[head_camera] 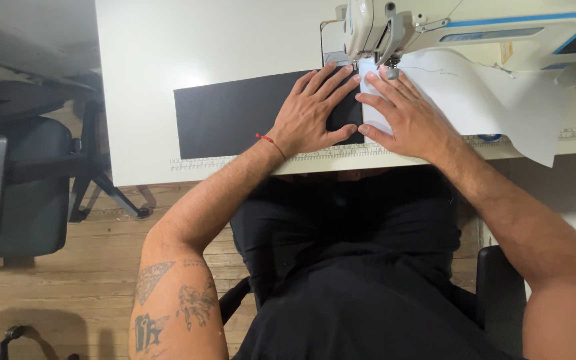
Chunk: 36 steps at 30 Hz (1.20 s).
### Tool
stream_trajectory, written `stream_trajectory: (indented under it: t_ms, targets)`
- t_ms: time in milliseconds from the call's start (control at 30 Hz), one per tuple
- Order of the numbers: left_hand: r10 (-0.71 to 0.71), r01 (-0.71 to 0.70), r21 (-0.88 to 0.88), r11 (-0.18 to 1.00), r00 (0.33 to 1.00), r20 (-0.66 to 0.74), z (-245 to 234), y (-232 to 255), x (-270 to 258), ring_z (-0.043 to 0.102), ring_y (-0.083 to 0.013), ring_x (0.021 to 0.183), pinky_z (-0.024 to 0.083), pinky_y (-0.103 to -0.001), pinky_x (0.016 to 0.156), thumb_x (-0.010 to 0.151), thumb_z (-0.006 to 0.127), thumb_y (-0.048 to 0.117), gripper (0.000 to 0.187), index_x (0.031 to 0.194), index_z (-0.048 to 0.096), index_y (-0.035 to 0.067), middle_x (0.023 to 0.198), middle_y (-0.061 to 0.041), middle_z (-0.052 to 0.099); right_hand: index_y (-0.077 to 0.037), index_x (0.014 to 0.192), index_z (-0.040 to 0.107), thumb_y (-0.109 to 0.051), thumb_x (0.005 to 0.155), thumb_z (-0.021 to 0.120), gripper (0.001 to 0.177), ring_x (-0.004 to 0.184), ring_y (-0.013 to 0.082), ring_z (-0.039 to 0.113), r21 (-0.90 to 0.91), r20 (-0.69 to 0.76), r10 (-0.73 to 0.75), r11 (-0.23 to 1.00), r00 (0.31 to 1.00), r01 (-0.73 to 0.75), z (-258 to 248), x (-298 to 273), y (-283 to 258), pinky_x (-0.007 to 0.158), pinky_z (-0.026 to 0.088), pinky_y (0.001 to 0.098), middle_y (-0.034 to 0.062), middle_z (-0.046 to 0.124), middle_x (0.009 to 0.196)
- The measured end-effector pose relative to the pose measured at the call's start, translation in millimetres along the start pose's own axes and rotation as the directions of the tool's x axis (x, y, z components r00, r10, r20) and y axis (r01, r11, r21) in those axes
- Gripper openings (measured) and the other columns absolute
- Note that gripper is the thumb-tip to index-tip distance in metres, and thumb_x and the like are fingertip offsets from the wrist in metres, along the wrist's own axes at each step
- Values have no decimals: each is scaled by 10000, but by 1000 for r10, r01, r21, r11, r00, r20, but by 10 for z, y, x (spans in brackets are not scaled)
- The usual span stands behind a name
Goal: Aligning a paper template on a piece of leather and cutting it to shape with scissors
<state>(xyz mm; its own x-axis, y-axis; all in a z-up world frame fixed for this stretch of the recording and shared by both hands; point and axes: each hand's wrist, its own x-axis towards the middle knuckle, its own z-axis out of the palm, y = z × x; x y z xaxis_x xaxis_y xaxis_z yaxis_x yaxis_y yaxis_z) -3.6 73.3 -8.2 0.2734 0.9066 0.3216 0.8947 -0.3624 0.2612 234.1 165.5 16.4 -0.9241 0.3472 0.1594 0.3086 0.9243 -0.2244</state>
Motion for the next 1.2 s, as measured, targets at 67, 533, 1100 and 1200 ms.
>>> stream_trajectory:
  t_ms: [67,533,1100,1200]
  targets:
    - [2,-2,2,1000,1000,0,1,-6,-4,366,-273,1556,335,-456,1256,1023,509,639,745,1615,375,207,1663,-47,411,-63,1454,565,-460,1051,535,567,1514,396,378,-3,-4,3,1000,1000,-3,9,-1,-2,1272,246,546,224,419,1633]
    - [-2,2,-5,1000,1000,2,4,-6,-8,366,-278,1557,331,-456,1259,1018,516,631,745,1617,371,212,1666,-42,406,-71,1456,591,-457,1050,559,562,1490,386,424,-18,-48,-3,1000,999,2,61,-37,13,1285,252,522,210,441,1628]
    - [-100,99,20,995,993,62,59,144,-75,186,-313,1584,117,-515,1304,990,598,563,748,1633,371,258,1699,-60,292,-97,1460,605,-263,1080,602,415,1505,419,400,25,-137,-43,999,990,47,167,-216,53,1277,240,533,264,459,1609]
    - [-187,186,13,982,982,37,92,174,-202,188,-323,1577,89,-565,1282,967,604,576,710,1601,445,300,1690,-65,282,-105,1394,679,-104,1092,614,308,1402,397,553,-62,-247,-116,993,962,104,158,-300,-137,1219,389,517,203,617,1487]
